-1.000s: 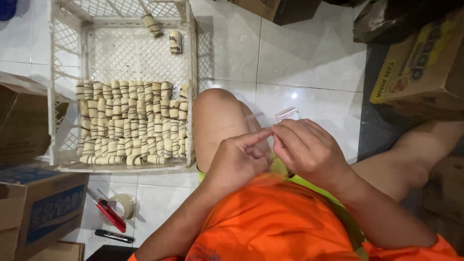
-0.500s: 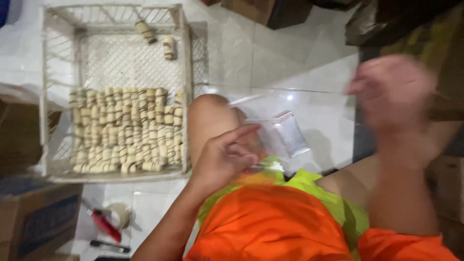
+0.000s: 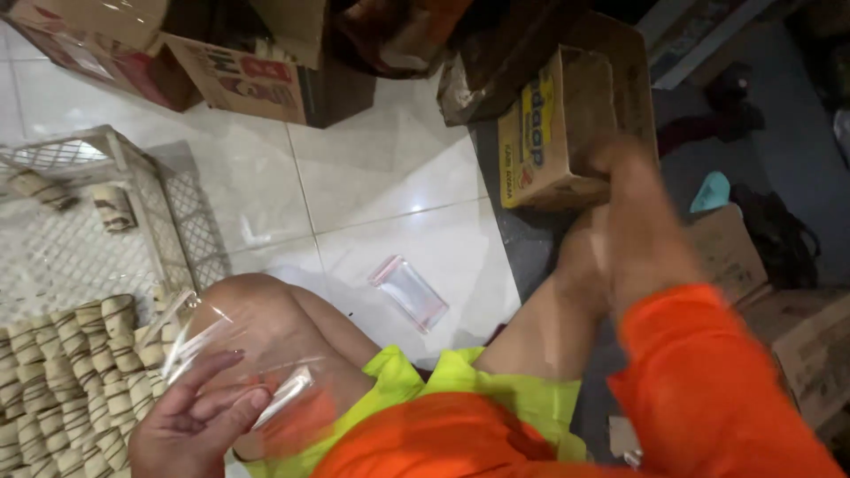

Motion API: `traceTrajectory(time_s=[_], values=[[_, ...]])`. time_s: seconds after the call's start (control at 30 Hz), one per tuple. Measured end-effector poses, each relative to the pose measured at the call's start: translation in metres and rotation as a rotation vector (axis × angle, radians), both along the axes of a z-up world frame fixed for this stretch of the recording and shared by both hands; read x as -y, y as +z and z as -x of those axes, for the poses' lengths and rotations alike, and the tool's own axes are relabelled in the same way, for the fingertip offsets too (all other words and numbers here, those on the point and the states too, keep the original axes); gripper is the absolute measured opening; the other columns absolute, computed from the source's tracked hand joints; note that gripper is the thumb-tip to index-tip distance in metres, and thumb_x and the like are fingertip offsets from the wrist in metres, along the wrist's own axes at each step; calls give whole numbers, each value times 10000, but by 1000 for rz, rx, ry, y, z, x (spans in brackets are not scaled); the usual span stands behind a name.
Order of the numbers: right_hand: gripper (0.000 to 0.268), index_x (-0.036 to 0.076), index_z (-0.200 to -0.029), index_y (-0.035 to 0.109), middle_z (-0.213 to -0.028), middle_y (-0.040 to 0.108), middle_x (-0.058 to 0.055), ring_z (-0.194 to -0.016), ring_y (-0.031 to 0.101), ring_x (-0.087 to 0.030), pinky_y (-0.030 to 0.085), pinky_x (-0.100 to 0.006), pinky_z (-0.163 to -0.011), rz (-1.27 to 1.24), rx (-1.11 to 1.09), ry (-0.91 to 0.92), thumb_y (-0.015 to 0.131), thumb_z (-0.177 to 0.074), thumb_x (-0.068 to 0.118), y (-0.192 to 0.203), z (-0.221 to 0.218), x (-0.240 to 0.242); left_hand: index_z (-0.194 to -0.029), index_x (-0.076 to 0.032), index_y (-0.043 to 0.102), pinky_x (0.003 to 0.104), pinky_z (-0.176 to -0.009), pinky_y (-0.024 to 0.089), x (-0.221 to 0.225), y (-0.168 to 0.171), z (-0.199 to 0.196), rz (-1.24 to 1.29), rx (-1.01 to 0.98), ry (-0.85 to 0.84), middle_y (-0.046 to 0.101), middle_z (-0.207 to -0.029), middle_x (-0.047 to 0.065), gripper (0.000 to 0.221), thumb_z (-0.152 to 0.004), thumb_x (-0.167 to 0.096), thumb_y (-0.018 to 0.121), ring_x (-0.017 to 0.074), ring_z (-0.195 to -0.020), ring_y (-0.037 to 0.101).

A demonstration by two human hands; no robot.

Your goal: Packaging small rolled pastries into individual plastic bags

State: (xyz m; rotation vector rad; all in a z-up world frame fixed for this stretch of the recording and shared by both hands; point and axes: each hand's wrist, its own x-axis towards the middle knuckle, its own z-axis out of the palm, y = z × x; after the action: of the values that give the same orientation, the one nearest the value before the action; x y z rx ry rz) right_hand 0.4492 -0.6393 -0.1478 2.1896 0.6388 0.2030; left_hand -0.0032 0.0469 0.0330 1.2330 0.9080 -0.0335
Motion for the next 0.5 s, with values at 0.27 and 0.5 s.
traceTrajectory(time_s=[0.27, 0.5], values=[[108, 37, -858, 690, -742, 625, -126, -677, 668, -291, 522, -409, -529, -693, -247, -660, 697, -943, 102, 48, 62, -104, -1279, 55, 628, 367, -737, 555, -17, -34, 15, 44, -49, 76, 743, -937, 260, 602, -695, 104, 761, 280, -828, 707], [233, 7, -1258, 709, -1097, 637, -188, -1023, 644, -337, 530, -450, -838, -1335, -519, -181, 837, -1070, 55, 88, 194, -295, -1285, -3, 643, 430, -666, 658, -20, -103, 37, 256, 102, 194, 746, -987, 236, 621, -707, 1, 870, 328, -840, 755]])
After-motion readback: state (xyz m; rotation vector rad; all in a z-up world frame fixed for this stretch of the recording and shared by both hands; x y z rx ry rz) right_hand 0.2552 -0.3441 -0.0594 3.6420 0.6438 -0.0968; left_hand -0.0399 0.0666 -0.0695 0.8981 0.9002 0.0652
